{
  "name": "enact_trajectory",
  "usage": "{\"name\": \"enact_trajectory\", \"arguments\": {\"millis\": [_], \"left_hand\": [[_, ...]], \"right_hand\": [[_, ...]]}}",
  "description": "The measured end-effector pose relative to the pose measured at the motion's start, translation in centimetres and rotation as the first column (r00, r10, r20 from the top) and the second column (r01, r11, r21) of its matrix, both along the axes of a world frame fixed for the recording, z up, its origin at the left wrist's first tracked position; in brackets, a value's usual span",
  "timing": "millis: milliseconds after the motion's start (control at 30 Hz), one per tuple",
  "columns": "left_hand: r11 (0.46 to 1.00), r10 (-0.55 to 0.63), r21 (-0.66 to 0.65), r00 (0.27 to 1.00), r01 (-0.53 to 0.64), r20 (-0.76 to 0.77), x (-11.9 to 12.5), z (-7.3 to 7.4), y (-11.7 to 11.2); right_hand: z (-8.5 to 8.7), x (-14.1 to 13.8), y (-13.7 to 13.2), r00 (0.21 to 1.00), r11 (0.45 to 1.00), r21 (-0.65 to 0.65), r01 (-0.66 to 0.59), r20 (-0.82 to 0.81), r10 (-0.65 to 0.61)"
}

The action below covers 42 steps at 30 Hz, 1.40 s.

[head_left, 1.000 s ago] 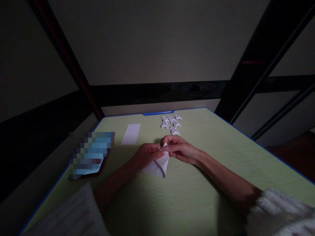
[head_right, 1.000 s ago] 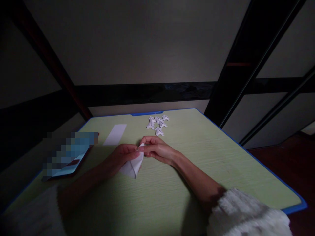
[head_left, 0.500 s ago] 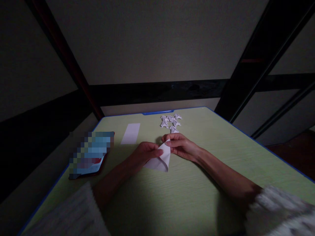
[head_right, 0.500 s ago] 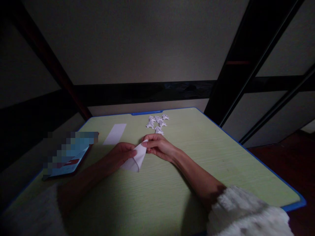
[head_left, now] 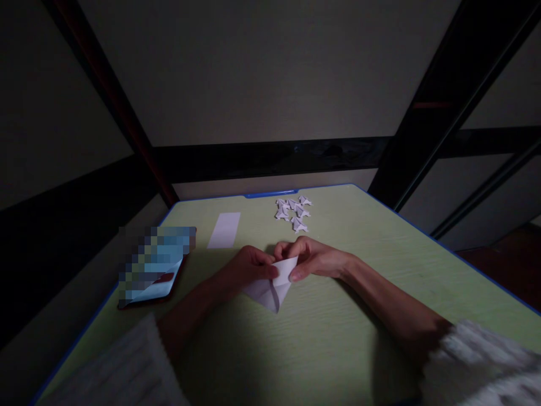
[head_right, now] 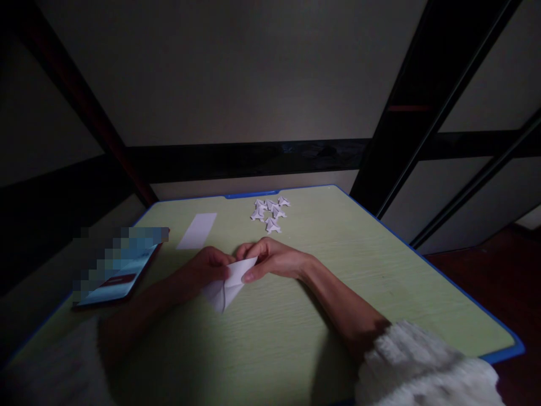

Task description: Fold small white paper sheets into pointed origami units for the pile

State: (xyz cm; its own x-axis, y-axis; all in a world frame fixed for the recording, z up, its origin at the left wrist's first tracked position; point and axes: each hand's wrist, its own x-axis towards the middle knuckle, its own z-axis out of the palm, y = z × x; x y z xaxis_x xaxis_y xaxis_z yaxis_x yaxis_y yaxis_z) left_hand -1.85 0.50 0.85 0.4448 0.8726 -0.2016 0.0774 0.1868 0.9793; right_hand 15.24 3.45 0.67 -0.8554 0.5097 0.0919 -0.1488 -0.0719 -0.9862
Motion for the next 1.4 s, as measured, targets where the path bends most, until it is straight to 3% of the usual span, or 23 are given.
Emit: {"name": "enact_trajectory", "arguments": {"millis": [333,667,733,833,933,1033,1200,1400], "left_hand": [[0.995,-0.094,0.039,0.995,0.096,-0.036,-0.3,-0.3,0.1],[0.991,-0.114,0.054,0.990,0.119,-0.081,0.2,-0.2,0.0],[0.995,-0.065,0.069,0.995,0.070,-0.075,0.3,-0.5,0.1],[0.986,0.117,0.129,0.988,-0.105,-0.096,0.3,-0.7,0.2],[0.932,0.325,0.204,0.940,-0.300,-0.104,0.3,-0.7,0.4],[0.885,0.437,0.214,0.897,-0.414,-0.071,0.3,-0.5,0.4],[0.859,0.483,0.196,0.875,-0.473,-0.008,0.4,-0.4,0.4],[0.933,0.357,0.009,0.930,-0.359,0.088,0.1,-1.0,0.5]], "right_hand": [[0.0,0.2,0.1,0.998,0.997,0.055,-0.060,0.023,0.059],[-0.6,0.1,0.3,0.989,0.991,-0.088,-0.096,-0.121,0.085],[-0.6,-0.1,0.3,0.991,0.987,-0.145,-0.068,-0.123,0.050],[-0.7,-0.4,0.3,0.987,0.962,-0.263,0.075,-0.118,-0.109],[-0.8,-0.8,0.2,0.960,0.911,-0.347,0.221,-0.088,-0.267],[-0.8,-1.0,0.2,0.956,0.906,-0.332,0.261,-0.038,-0.290],[-0.7,-1.2,0.0,0.960,0.923,-0.283,0.260,-0.027,-0.279],[-0.9,-1.2,0.0,0.960,0.921,-0.292,0.258,-0.034,-0.280]]}}
